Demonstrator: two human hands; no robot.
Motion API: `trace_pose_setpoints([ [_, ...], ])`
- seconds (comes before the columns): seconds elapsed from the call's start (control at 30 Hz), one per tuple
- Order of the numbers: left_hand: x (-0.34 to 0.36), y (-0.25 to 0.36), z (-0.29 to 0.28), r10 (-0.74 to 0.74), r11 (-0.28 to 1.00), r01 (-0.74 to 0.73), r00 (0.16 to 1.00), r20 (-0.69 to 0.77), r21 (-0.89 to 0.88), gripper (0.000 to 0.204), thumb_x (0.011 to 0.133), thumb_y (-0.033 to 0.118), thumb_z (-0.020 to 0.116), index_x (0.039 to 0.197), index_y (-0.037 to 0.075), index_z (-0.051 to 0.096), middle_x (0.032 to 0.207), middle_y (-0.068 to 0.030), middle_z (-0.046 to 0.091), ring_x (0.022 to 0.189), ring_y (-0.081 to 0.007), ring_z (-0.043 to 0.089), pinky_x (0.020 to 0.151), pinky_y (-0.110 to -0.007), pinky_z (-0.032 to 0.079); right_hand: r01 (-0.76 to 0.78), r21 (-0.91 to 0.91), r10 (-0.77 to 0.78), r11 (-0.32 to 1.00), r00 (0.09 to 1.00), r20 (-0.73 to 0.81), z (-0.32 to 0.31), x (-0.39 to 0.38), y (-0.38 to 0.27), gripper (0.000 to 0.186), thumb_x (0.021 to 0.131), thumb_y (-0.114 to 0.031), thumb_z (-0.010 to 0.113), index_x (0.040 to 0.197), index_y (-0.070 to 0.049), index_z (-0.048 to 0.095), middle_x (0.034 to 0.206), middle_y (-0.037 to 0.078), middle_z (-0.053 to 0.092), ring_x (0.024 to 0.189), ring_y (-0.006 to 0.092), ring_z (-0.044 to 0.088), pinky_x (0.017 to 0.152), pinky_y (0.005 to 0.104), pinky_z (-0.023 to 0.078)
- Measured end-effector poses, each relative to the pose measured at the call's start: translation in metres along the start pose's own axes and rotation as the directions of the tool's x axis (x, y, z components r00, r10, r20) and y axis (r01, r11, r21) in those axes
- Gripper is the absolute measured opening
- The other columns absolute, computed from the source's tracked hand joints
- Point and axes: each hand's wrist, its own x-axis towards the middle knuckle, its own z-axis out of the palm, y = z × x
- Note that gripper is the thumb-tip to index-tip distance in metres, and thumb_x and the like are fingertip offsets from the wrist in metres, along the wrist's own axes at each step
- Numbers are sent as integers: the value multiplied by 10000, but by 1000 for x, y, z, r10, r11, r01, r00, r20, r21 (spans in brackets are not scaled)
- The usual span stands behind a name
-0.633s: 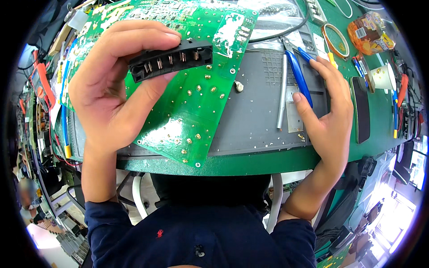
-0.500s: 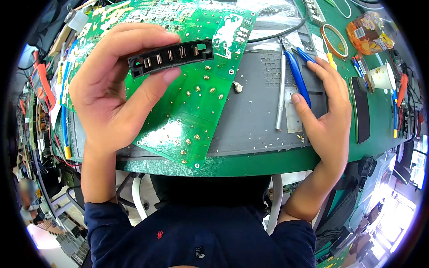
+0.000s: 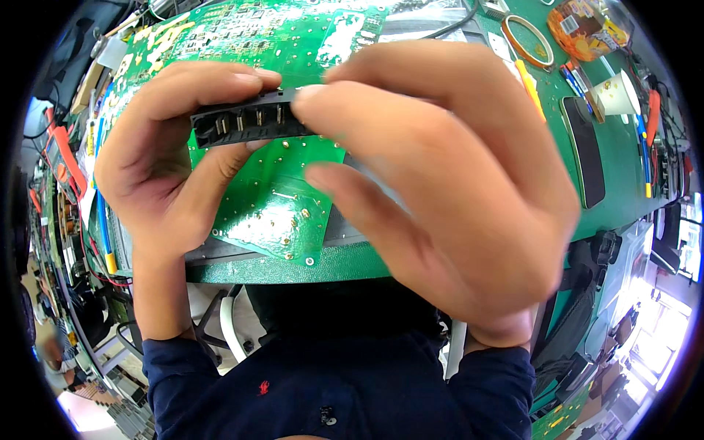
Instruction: The person uses a screwdriver and wire cutters to manipulate and disassemble small electronic components on a workbench.
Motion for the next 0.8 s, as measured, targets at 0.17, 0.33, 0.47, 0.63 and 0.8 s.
trace_pose_setpoints([
  [0.17, 0, 3, 2, -8, 1000, 8, 1000, -9, -26, 343, 784, -126, 710, 1108, -84, 608, 1090, -216, 674, 1048, -297, 683, 919, -359, 543, 125, 20, -123, 992, 988, -91, 18, 3, 8, 398, 664, 49, 830, 1035, 32, 688, 1006, 209, 695, 893, 269, 689, 751, 323, 567],
  [0.33, -3, 4, 2, 3, 1000, -3, 1000, -3, -10, 366, 752, -148, 716, 1097, -81, 612, 1077, -208, 676, 1037, -300, 689, 911, -362, 549, 89, -35, -92, 995, 992, -87, 18, 2, 0, 354, 688, 66, 811, 1017, 26, 687, 992, 219, 693, 876, 271, 690, 736, 314, 567],
  [0.47, -1, 3, 2, 12, 1000, -12, 1000, 1, 5, 378, 734, -163, 710, 1091, -80, 618, 1074, -204, 679, 1026, -302, 693, 908, -366, 550, 54, -63, -55, 997, 998, -26, 18, 5, -5, 324, 704, 79, 795, 1003, 22, 685, 989, 222, 692, 878, 270, 690, 738, 306, 562],
  [0.63, -2, 2, 4, 13, 1000, -13, 1000, 0, 26, 371, 729, -147, 721, 1082, -74, 632, 1056, -202, 691, 1001, -285, 696, 885, -345, 547, 66, -83, -55, 994, 989, 136, 13, 20, -12, 291, 716, 92, 771, 983, 27, 675, 1002, 216, 692, 896, 262, 687, 777, 312, 553],
  [0.8, 1, 7, 3, 15, 993, -19, 999, 33, 113, 364, 723, -127, 738, 1073, -70, 654, 1024, -193, 711, 939, -249, 695, 825, -307, 538, 89, 192, -79, 977, 995, -60, 25, -1, 16, 278, 726, 113, 746, 978, 39, 654, 1011, 209, 686, 914, 260, 682, 812, 328, 550],
])
